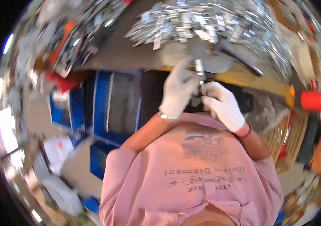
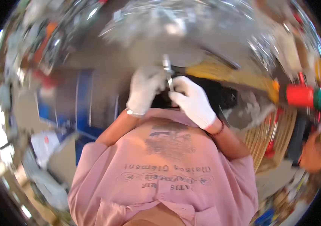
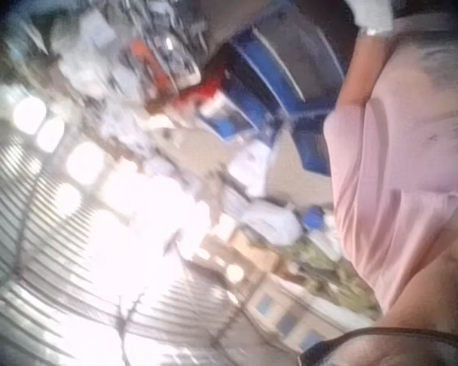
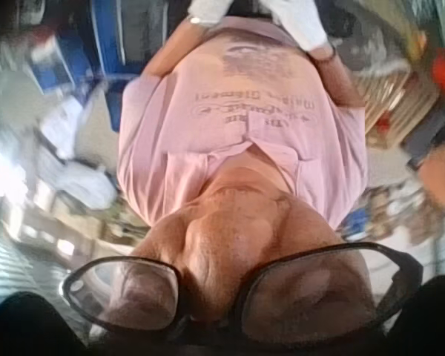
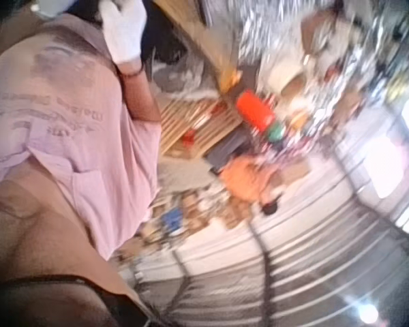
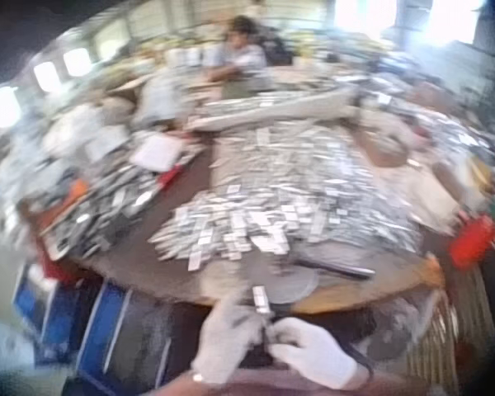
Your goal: Assemble small metal pins and washers using a hammer and circular jig on a factory workbench.
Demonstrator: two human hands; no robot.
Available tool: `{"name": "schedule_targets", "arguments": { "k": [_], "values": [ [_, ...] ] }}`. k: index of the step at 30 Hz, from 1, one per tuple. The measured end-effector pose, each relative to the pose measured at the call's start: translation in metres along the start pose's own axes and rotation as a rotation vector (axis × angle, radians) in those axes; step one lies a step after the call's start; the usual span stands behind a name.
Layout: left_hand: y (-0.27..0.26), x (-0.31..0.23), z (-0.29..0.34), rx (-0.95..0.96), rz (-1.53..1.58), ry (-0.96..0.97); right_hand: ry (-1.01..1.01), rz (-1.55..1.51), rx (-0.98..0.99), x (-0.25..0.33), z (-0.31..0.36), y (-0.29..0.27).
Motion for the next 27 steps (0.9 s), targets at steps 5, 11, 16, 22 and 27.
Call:
{"name": "schedule_targets", "arguments": {
  "k": [5, 11, 16, 22, 27],
  "values": [
    [-0.017, 0.005, 0.001, -0.107, 0.090, 0.253, -0.126, 0.178, -0.011, 0.007, -0.007, 0.011],
    [-0.101, 0.008, 0.044, -0.407, 0.145, 0.122, -0.456, 0.312, -0.264, 0.029, -0.024, -0.017],
    [-0.173, 0.071, 0.061, -0.714, 0.266, 0.002, -0.402, 0.137, -0.358, 0.022, -0.038, -0.037],
    [-0.261, 0.135, 0.043, -0.901, 0.271, -0.113, -0.408, 0.065, -0.405, 0.020, -0.046, -0.037],
    [-0.324, 0.190, -0.067, -0.917, 0.165, 0.021, -0.408, 0.076, -0.470, 0.020, -0.041, -0.033]
  ]
}}
Point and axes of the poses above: each hand's wrist, its own z-axis away from the middle knuckle, its own y-axis out of the palm, x = y × z, the point moved 2 cm from there along -z, towards the middle knuckle, and after that the axes turned 3 degrees about y, right-handed, at the moved point
